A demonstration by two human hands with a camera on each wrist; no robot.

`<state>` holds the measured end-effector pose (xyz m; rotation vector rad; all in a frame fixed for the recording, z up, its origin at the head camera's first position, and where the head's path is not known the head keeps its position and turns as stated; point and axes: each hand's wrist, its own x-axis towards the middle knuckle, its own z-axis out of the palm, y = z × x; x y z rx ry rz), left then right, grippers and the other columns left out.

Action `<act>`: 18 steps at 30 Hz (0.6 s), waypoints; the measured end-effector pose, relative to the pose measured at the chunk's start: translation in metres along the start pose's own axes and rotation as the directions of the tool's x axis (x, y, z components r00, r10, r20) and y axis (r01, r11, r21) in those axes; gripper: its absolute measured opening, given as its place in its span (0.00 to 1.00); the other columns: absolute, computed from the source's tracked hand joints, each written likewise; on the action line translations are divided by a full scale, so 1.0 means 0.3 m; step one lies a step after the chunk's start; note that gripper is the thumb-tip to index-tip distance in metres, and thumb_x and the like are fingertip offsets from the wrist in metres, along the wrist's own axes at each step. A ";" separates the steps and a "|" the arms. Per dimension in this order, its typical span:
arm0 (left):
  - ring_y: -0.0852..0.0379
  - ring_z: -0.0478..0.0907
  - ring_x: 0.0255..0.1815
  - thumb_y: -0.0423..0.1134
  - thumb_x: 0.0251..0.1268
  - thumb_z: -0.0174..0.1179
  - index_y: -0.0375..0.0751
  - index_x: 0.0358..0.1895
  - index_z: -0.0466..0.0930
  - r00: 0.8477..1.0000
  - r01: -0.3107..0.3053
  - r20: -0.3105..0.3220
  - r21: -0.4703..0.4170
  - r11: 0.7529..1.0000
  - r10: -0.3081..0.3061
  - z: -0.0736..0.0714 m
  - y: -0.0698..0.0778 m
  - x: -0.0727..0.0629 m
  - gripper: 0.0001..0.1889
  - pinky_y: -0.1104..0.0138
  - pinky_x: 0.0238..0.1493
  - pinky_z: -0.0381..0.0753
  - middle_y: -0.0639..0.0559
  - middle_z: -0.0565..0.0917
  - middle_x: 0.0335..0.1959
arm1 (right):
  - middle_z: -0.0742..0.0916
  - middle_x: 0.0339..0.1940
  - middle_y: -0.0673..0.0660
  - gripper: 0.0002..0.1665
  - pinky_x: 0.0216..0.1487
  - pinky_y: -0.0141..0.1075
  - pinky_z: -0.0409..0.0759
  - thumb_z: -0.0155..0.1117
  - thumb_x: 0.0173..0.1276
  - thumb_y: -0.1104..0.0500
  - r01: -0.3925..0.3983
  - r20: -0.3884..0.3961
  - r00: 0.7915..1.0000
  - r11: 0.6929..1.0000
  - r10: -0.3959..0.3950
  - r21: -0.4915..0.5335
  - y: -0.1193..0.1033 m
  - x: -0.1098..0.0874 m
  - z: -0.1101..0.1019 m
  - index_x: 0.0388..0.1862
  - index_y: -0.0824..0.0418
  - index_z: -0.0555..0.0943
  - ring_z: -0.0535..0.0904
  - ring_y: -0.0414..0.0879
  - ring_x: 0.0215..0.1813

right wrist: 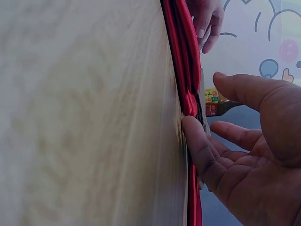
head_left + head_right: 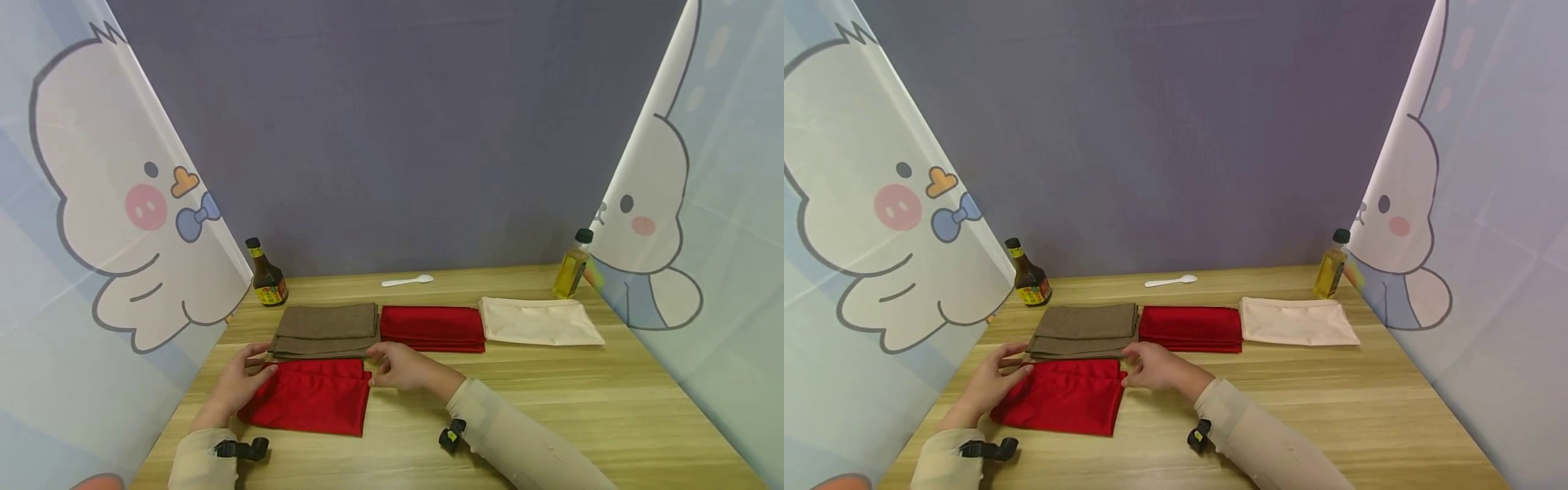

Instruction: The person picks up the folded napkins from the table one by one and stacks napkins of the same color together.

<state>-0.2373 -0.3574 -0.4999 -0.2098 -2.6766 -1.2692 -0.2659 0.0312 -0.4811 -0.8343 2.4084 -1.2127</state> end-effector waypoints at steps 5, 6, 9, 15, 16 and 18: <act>0.27 0.80 0.60 0.30 0.70 0.69 0.25 0.67 0.72 1.000 0.026 0.005 0.002 1.000 -0.026 -0.004 0.005 -0.007 0.26 0.43 0.57 0.82 0.24 0.77 0.62 | 0.84 0.58 0.56 0.33 0.46 0.32 0.83 0.78 0.67 0.59 0.002 0.012 1.000 1.000 -0.002 0.014 0.002 0.001 0.003 0.69 0.61 0.78 0.83 0.36 0.46; 0.27 0.80 0.60 0.31 0.70 0.69 0.25 0.67 0.72 0.999 0.033 0.009 0.004 0.999 -0.033 -0.005 0.007 -0.008 0.26 0.43 0.57 0.82 0.24 0.77 0.62 | 0.84 0.58 0.56 0.33 0.46 0.32 0.83 0.78 0.67 0.59 0.001 0.015 1.000 1.000 -0.001 0.015 0.002 0.001 0.003 0.69 0.61 0.78 0.83 0.36 0.46; 0.28 0.80 0.59 0.31 0.71 0.69 0.26 0.66 0.73 0.999 0.052 0.014 0.011 0.999 -0.052 -0.005 0.011 -0.011 0.25 0.44 0.57 0.82 0.25 0.78 0.62 | 0.84 0.58 0.55 0.32 0.47 0.32 0.83 0.78 0.67 0.59 -0.002 0.021 1.000 1.000 0.002 0.022 0.004 0.002 0.003 0.69 0.61 0.78 0.83 0.36 0.46; 0.34 0.83 0.58 0.30 0.69 0.69 0.29 0.66 0.74 0.996 0.087 0.024 0.034 0.996 -0.088 -0.003 0.009 -0.009 0.25 0.52 0.56 0.84 0.29 0.80 0.62 | 0.85 0.58 0.56 0.31 0.47 0.32 0.83 0.78 0.67 0.60 0.007 0.027 1.000 0.999 -0.008 0.037 0.005 0.003 0.006 0.67 0.63 0.78 0.83 0.36 0.45; 0.34 0.83 0.58 0.30 0.69 0.69 0.29 0.66 0.74 0.995 0.091 0.027 0.032 0.995 -0.092 -0.003 0.009 -0.009 0.25 0.53 0.56 0.84 0.29 0.80 0.62 | 0.85 0.58 0.56 0.31 0.47 0.32 0.83 0.78 0.67 0.60 0.006 0.028 1.000 0.999 -0.007 0.042 0.005 0.004 0.007 0.67 0.63 0.78 0.83 0.36 0.45; 0.35 0.83 0.58 0.29 0.68 0.69 0.30 0.66 0.74 0.995 0.096 0.034 0.030 0.995 -0.097 -0.003 0.005 -0.008 0.25 0.54 0.55 0.84 0.30 0.80 0.62 | 0.85 0.57 0.55 0.31 0.45 0.32 0.83 0.78 0.67 0.60 0.005 0.025 1.000 0.999 -0.007 0.044 0.006 0.005 0.008 0.66 0.64 0.79 0.83 0.36 0.44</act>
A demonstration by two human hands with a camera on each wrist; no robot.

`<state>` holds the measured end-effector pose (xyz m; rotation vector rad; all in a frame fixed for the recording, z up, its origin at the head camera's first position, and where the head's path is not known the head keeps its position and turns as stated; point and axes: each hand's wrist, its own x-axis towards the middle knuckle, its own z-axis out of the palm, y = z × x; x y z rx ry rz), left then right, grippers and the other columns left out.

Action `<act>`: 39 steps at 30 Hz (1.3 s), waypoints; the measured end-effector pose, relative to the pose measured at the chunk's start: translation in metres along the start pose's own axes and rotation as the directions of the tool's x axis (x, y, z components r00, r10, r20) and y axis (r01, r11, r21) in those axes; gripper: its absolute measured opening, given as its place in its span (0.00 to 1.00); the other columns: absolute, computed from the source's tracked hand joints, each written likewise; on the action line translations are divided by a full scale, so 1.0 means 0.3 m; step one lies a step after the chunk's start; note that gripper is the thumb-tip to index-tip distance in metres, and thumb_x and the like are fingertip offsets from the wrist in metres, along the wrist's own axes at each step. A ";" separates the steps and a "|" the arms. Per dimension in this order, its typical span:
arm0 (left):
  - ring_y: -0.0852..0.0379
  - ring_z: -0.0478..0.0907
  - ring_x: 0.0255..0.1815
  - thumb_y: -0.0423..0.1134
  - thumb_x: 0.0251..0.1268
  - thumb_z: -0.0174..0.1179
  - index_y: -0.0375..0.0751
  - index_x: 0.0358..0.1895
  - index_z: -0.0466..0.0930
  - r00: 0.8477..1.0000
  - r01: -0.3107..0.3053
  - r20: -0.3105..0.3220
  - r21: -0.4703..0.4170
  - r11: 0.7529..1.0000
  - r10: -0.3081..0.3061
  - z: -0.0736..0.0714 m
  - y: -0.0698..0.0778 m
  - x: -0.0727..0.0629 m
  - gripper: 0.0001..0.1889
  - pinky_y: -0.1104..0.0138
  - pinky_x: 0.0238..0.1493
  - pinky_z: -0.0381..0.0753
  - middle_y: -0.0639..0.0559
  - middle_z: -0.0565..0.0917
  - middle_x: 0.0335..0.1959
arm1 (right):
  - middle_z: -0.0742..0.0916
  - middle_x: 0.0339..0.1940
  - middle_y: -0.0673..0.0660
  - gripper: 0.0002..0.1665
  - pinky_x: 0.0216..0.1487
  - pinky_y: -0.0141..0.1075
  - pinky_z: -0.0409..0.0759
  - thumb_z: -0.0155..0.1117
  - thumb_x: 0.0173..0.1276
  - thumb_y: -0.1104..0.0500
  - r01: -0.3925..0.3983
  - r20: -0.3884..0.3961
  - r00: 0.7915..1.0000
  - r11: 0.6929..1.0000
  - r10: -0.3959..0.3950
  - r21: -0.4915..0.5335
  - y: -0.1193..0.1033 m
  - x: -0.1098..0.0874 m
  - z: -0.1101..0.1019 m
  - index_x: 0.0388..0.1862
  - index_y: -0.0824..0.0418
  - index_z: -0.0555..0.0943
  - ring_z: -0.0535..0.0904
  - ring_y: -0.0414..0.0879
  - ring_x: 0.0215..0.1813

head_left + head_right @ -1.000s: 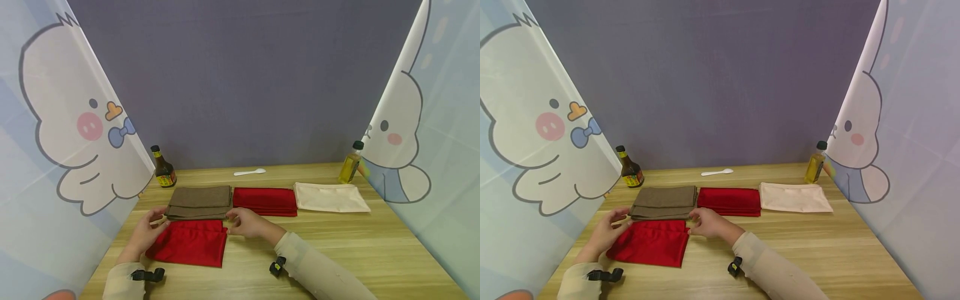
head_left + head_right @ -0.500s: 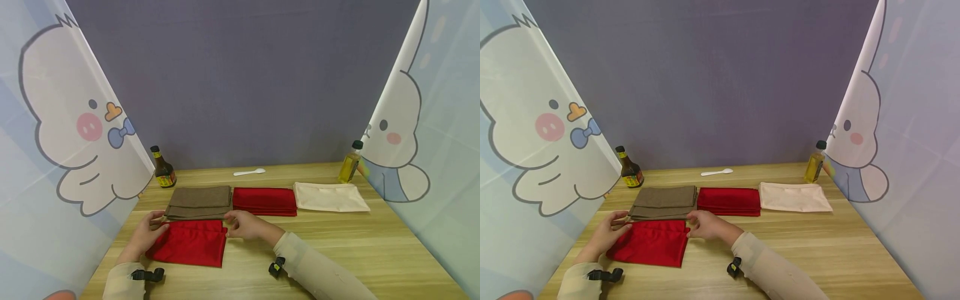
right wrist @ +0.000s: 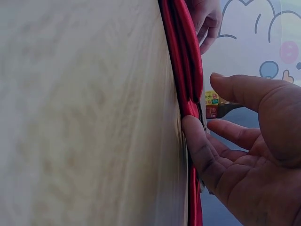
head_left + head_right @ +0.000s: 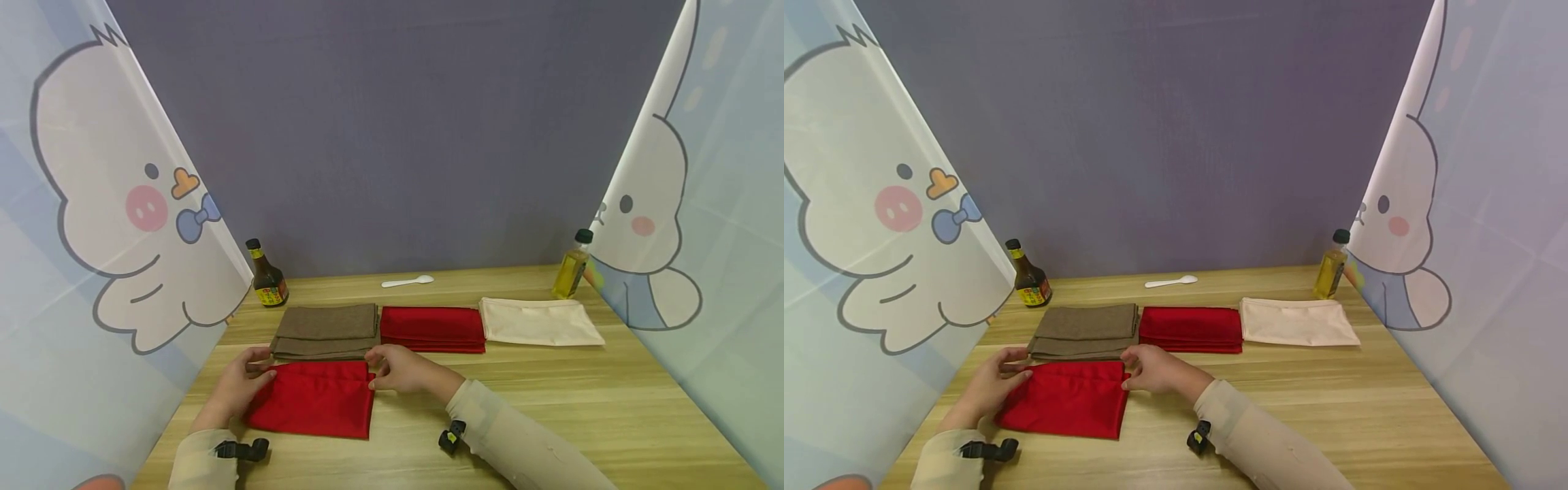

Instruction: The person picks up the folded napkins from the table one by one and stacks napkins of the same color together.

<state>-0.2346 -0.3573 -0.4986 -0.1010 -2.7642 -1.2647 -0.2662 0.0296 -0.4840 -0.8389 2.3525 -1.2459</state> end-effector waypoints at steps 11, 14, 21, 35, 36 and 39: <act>0.44 0.86 0.50 0.30 0.66 0.72 0.33 0.53 0.81 0.999 -0.051 -0.009 0.015 0.999 0.052 0.008 -0.008 0.001 0.16 0.65 0.48 0.84 0.42 0.87 0.48 | 0.86 0.54 0.54 0.27 0.39 0.32 0.84 0.80 0.65 0.61 -0.020 -0.021 1.000 0.999 0.020 -0.031 -0.007 -0.003 -0.002 0.62 0.64 0.82 0.83 0.36 0.42; 0.49 0.85 0.48 0.31 0.65 0.73 0.35 0.50 0.83 0.998 -0.058 0.000 0.015 0.998 0.058 0.014 -0.005 0.003 0.13 0.66 0.48 0.83 0.45 0.87 0.46 | 0.85 0.53 0.53 0.26 0.37 0.32 0.85 0.80 0.64 0.61 -0.034 -0.031 0.999 0.999 0.033 -0.042 -0.005 -0.002 -0.002 0.60 0.63 0.83 0.83 0.37 0.42; 0.50 0.86 0.47 0.32 0.64 0.74 0.37 0.50 0.84 0.996 -0.074 0.044 -0.011 0.997 0.074 0.026 0.002 0.006 0.13 0.65 0.49 0.83 0.47 0.88 0.46 | 0.85 0.49 0.50 0.27 0.42 0.32 0.82 0.82 0.62 0.57 -0.045 -0.055 0.998 0.993 0.039 -0.112 -0.003 -0.002 -0.007 0.59 0.61 0.84 0.81 0.36 0.40; 0.52 0.83 0.46 0.37 0.57 0.80 0.39 0.52 0.87 0.986 -0.060 0.152 -0.025 0.998 0.064 0.048 0.024 0.006 0.20 0.65 0.47 0.82 0.50 0.88 0.45 | 0.83 0.38 0.47 0.27 0.41 0.29 0.80 0.86 0.54 0.61 -0.022 -0.068 0.998 0.973 0.007 -0.229 0.002 0.007 -0.011 0.53 0.61 0.87 0.78 0.36 0.37; 0.53 0.83 0.45 0.36 0.57 0.80 0.39 0.52 0.87 0.985 -0.069 0.159 -0.021 0.997 0.072 0.049 0.025 0.007 0.20 0.65 0.46 0.82 0.51 0.88 0.44 | 0.83 0.37 0.46 0.26 0.41 0.29 0.80 0.87 0.54 0.61 -0.022 -0.065 0.998 0.972 0.007 -0.234 0.003 0.008 -0.011 0.52 0.61 0.88 0.78 0.36 0.37; 0.56 0.83 0.43 0.36 0.57 0.80 0.40 0.50 0.88 0.981 -0.091 0.172 -0.011 0.996 0.091 0.053 0.027 0.008 0.18 0.66 0.45 0.81 0.53 0.88 0.42 | 0.83 0.36 0.45 0.23 0.41 0.29 0.79 0.87 0.54 0.62 -0.018 -0.055 0.998 0.969 0.004 -0.246 0.005 0.010 -0.011 0.49 0.59 0.89 0.77 0.35 0.36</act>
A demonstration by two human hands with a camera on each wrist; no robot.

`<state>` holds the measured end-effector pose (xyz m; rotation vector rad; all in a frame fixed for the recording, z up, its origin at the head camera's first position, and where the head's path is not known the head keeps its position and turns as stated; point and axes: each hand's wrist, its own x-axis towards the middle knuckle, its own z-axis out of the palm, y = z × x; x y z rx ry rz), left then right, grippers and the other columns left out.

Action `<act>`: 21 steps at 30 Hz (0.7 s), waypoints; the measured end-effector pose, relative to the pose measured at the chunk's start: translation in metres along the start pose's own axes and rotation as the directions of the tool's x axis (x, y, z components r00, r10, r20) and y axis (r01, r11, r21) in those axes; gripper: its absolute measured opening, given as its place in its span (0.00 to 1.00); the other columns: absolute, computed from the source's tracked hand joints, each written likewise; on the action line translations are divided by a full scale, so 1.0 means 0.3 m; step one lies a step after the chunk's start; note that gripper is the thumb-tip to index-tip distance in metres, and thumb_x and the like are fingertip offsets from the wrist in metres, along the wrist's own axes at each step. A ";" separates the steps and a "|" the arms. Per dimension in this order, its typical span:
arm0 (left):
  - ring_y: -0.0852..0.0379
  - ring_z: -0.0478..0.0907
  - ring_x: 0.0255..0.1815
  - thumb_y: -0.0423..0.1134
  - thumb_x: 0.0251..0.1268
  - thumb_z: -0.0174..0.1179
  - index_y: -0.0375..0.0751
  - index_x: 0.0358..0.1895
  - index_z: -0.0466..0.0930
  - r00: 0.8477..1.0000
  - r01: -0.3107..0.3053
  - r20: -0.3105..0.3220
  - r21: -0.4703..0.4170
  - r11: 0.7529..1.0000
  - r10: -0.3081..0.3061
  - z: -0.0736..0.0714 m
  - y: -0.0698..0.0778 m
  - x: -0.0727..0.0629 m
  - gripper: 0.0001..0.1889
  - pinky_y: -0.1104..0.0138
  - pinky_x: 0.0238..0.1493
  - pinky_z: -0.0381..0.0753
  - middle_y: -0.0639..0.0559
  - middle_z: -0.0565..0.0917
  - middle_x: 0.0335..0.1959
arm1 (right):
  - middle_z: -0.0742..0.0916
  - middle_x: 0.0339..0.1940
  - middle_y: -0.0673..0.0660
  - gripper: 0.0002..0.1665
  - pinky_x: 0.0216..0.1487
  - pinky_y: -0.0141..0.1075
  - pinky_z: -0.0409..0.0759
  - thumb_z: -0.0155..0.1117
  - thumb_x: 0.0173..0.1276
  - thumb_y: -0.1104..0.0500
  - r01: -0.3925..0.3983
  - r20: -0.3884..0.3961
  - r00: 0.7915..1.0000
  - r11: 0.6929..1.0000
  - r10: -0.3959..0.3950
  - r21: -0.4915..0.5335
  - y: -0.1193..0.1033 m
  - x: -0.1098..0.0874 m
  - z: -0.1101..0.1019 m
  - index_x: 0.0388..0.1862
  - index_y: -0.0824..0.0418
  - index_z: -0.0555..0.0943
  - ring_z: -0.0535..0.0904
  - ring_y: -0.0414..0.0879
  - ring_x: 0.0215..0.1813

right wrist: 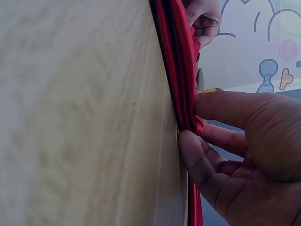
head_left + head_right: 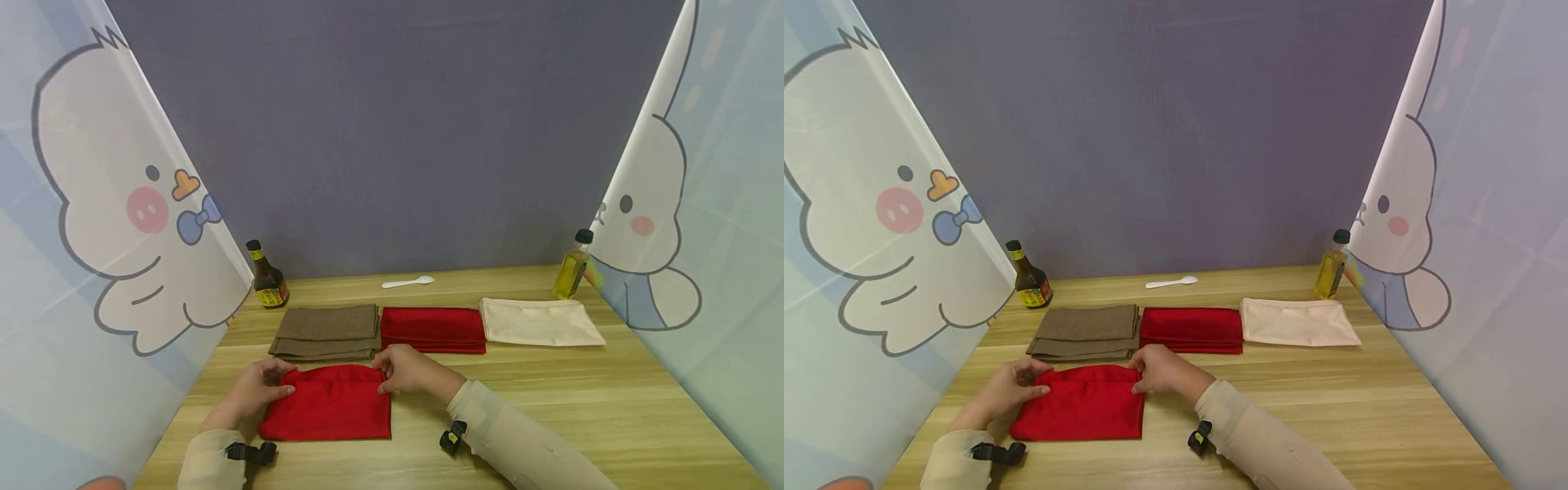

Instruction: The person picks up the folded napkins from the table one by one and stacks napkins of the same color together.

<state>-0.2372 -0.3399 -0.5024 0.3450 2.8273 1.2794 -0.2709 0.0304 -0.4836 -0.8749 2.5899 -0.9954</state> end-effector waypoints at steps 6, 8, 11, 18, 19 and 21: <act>0.58 0.82 0.41 0.34 0.58 0.78 0.40 0.47 0.88 0.997 -0.069 0.037 -0.012 0.998 0.069 0.002 0.002 -0.001 0.14 0.66 0.43 0.82 0.51 0.87 0.41 | 0.85 0.31 0.46 0.17 0.39 0.29 0.79 0.85 0.54 0.64 0.003 0.006 1.000 1.000 -0.003 0.001 0.000 -0.001 0.005 0.42 0.58 0.89 0.76 0.34 0.34; 0.59 0.82 0.39 0.33 0.58 0.78 0.40 0.46 0.88 0.996 -0.075 0.047 -0.011 0.997 0.075 0.002 0.004 -0.001 0.13 0.66 0.42 0.82 0.51 0.87 0.40 | 0.85 0.30 0.45 0.16 0.38 0.29 0.78 0.85 0.55 0.65 0.007 0.012 1.000 1.000 -0.007 0.000 -0.002 -0.003 0.006 0.42 0.58 0.89 0.76 0.34 0.33; 0.61 0.81 0.38 0.32 0.59 0.78 0.41 0.45 0.88 0.996 -0.068 0.057 0.000 0.998 0.068 0.004 0.006 0.000 0.12 0.67 0.41 0.81 0.52 0.87 0.38 | 0.85 0.30 0.45 0.14 0.38 0.29 0.78 0.83 0.57 0.64 0.022 0.019 1.000 0.999 -0.021 -0.024 -0.002 -0.006 0.008 0.41 0.59 0.89 0.76 0.33 0.33; 0.60 0.81 0.38 0.33 0.61 0.77 0.41 0.44 0.88 0.997 -0.034 0.069 0.022 0.999 0.032 0.013 0.011 0.000 0.10 0.67 0.40 0.81 0.55 0.87 0.37 | 0.83 0.30 0.43 0.10 0.37 0.29 0.78 0.81 0.60 0.64 0.053 0.029 0.998 0.997 -0.052 -0.064 -0.004 -0.010 0.009 0.39 0.58 0.89 0.76 0.32 0.33; 0.60 0.81 0.38 0.33 0.61 0.76 0.41 0.45 0.88 0.997 -0.032 0.072 0.022 0.999 0.031 0.014 0.012 -0.001 0.10 0.67 0.41 0.81 0.55 0.86 0.37 | 0.83 0.29 0.42 0.09 0.37 0.29 0.78 0.81 0.61 0.64 0.056 0.030 0.998 0.996 -0.054 -0.065 -0.004 -0.010 0.009 0.39 0.58 0.89 0.76 0.32 0.32; 0.60 0.82 0.39 0.33 0.62 0.76 0.41 0.45 0.87 0.997 -0.032 0.076 0.025 0.999 0.030 0.015 0.016 -0.001 0.10 0.67 0.42 0.80 0.56 0.86 0.38 | 0.82 0.29 0.41 0.08 0.38 0.29 0.78 0.80 0.61 0.64 0.058 0.034 0.998 0.996 -0.056 -0.067 -0.003 -0.011 0.010 0.37 0.57 0.89 0.75 0.32 0.33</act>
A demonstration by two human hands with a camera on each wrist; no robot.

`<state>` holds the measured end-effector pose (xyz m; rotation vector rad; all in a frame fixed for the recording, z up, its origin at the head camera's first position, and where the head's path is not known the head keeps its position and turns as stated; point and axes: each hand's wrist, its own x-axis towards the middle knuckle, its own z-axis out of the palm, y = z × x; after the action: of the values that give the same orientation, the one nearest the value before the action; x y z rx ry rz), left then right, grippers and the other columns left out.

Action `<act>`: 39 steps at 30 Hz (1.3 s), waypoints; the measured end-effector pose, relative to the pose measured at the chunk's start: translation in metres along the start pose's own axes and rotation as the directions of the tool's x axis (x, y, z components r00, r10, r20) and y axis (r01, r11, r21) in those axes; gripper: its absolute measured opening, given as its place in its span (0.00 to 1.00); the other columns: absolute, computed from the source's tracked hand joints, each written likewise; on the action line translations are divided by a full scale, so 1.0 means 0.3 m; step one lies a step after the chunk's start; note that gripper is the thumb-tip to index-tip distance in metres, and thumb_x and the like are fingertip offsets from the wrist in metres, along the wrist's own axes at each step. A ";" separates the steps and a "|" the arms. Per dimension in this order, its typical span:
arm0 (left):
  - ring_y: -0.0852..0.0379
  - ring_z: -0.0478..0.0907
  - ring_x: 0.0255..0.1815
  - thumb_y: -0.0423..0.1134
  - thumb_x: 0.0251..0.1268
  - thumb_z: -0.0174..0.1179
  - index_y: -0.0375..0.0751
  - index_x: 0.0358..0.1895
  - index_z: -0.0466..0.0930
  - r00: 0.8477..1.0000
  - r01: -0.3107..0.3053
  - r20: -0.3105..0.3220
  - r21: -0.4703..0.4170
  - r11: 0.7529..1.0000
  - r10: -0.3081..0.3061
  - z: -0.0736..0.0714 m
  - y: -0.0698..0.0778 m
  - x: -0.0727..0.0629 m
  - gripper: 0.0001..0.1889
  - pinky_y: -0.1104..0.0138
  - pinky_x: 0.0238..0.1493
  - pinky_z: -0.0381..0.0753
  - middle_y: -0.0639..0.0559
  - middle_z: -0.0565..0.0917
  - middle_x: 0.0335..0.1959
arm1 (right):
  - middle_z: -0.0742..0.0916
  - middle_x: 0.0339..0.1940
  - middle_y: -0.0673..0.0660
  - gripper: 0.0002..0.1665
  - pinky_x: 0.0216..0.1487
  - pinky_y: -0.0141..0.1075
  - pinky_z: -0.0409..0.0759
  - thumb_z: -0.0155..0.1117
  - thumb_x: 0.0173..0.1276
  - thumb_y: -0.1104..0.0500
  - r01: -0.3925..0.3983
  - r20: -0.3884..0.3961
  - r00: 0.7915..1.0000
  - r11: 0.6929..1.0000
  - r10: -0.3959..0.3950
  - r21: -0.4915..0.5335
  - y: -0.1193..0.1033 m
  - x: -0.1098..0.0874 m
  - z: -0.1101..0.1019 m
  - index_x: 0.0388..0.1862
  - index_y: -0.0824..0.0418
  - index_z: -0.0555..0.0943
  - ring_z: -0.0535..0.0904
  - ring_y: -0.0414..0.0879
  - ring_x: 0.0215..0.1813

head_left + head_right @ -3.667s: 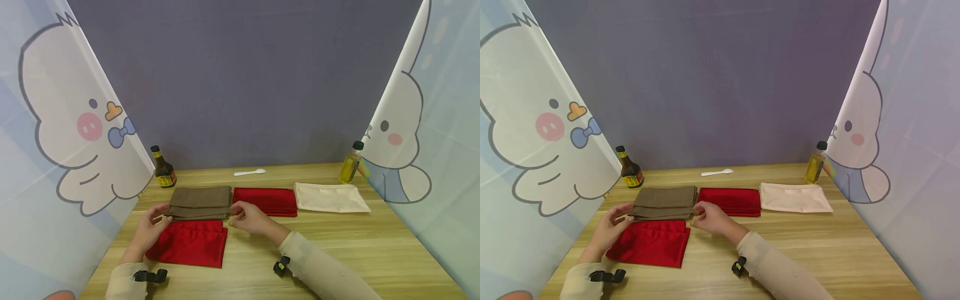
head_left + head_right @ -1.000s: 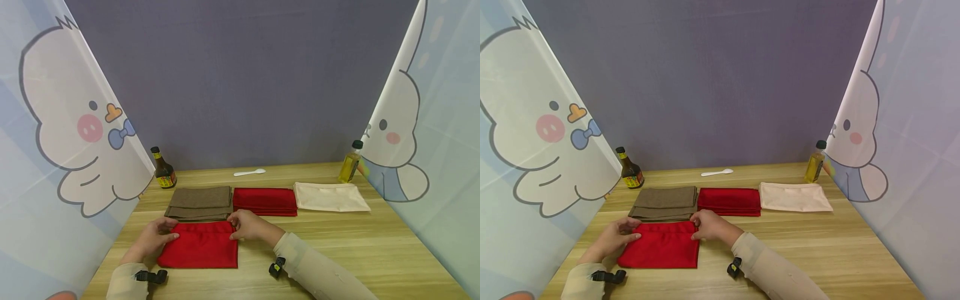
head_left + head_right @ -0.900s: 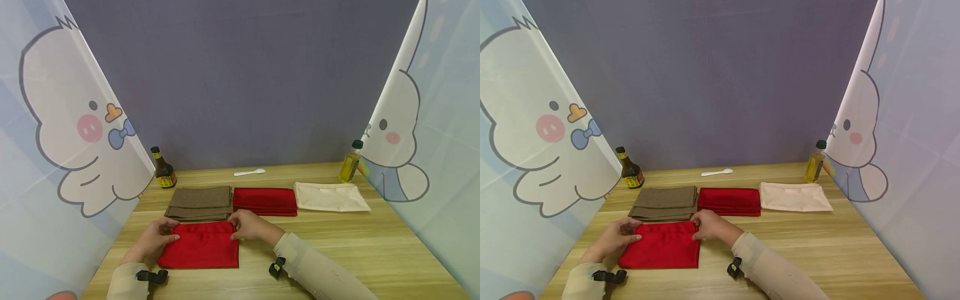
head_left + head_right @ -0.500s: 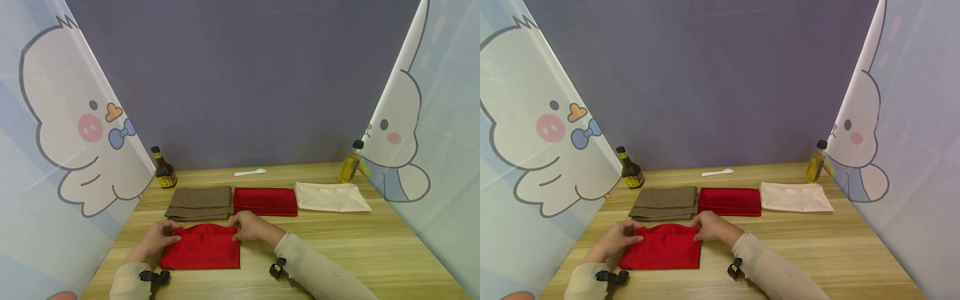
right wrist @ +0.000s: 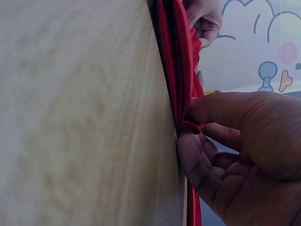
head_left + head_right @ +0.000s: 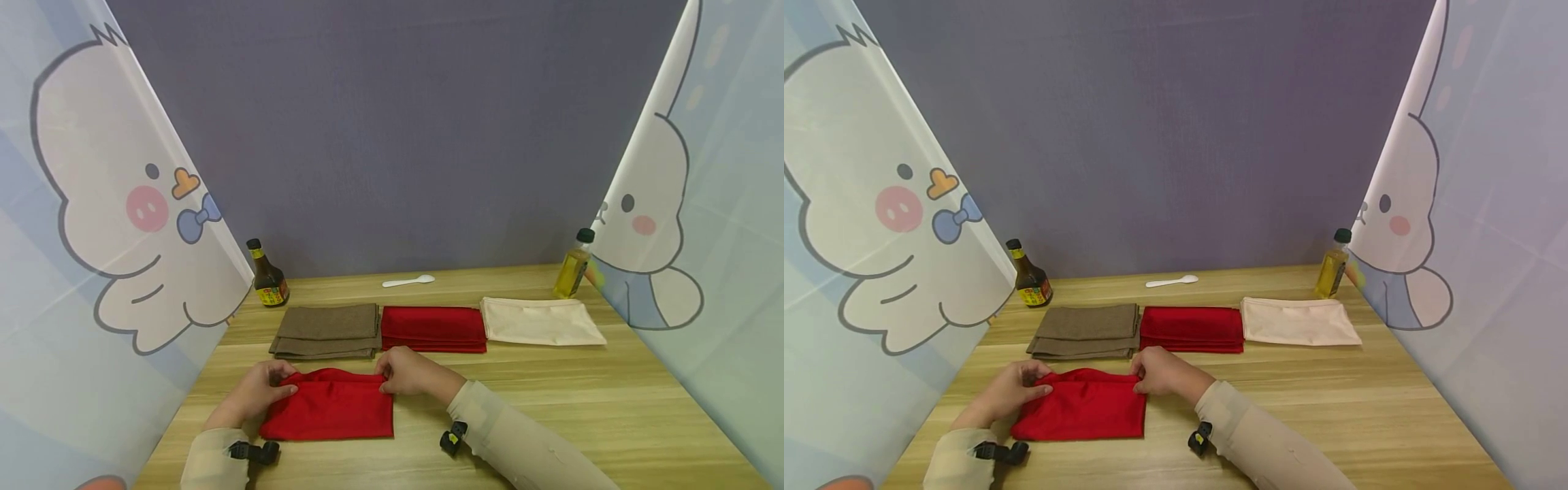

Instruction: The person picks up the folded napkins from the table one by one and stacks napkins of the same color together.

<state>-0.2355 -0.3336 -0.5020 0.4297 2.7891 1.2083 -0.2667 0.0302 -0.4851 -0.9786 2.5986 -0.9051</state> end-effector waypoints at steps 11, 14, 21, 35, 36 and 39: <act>0.58 0.81 0.49 0.33 0.70 0.70 0.41 0.47 0.81 0.999 -0.052 0.013 -0.016 0.999 0.053 0.004 0.008 0.004 0.08 0.67 0.51 0.80 0.54 0.85 0.44 | 0.80 0.29 0.40 0.06 0.39 0.30 0.77 0.74 0.69 0.63 0.023 0.041 0.999 0.998 -0.020 -0.063 0.000 -0.007 0.000 0.34 0.54 0.86 0.74 0.34 0.35; 0.59 0.80 0.49 0.31 0.72 0.67 0.41 0.48 0.79 0.997 -0.072 0.007 -0.053 0.996 0.072 0.008 0.003 0.004 0.08 0.68 0.51 0.78 0.53 0.83 0.44 | 0.80 0.30 0.39 0.06 0.40 0.30 0.76 0.73 0.69 0.63 0.018 0.043 0.999 0.998 -0.016 -0.053 0.001 -0.007 0.001 0.34 0.52 0.85 0.74 0.34 0.35; 0.59 0.78 0.46 0.27 0.72 0.65 0.40 0.48 0.77 0.991 -0.132 -0.029 -0.121 0.984 0.130 0.017 0.001 0.005 0.09 0.72 0.49 0.76 0.49 0.80 0.43 | 0.79 0.30 0.41 0.06 0.39 0.30 0.75 0.72 0.70 0.62 0.033 0.041 0.999 0.999 -0.032 -0.038 0.009 -0.002 -0.004 0.35 0.52 0.85 0.72 0.35 0.35; 0.56 0.83 0.44 0.27 0.67 0.70 0.40 0.51 0.80 0.980 -0.152 -0.154 -0.151 0.977 0.128 -0.007 0.012 -0.007 0.13 0.68 0.44 0.81 0.46 0.82 0.47 | 0.81 0.24 0.47 0.05 0.25 0.31 0.77 0.65 0.76 0.64 -0.023 0.020 1.000 0.986 0.020 0.167 0.010 -0.013 -0.042 0.43 0.54 0.80 0.78 0.38 0.21; 0.55 0.83 0.44 0.27 0.67 0.70 0.40 0.51 0.81 0.979 -0.156 -0.156 -0.148 0.977 0.133 -0.010 0.014 -0.008 0.13 0.68 0.44 0.81 0.46 0.83 0.47 | 0.81 0.24 0.47 0.05 0.26 0.32 0.77 0.65 0.76 0.64 -0.022 0.017 1.000 0.985 0.020 0.169 0.011 -0.014 -0.044 0.44 0.54 0.80 0.78 0.38 0.21; 0.54 0.84 0.45 0.27 0.66 0.71 0.39 0.52 0.81 0.980 -0.156 -0.150 -0.159 0.975 0.132 -0.018 0.020 -0.012 0.14 0.68 0.44 0.82 0.45 0.83 0.49 | 0.81 0.25 0.47 0.05 0.26 0.32 0.78 0.65 0.77 0.63 -0.023 0.012 1.000 0.984 0.021 0.178 0.013 -0.013 -0.048 0.45 0.53 0.80 0.78 0.39 0.22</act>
<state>-0.2318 -0.3345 -0.4940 0.5634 2.7764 1.5507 -0.2716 0.0420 -0.4762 -0.9020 2.4634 -1.1015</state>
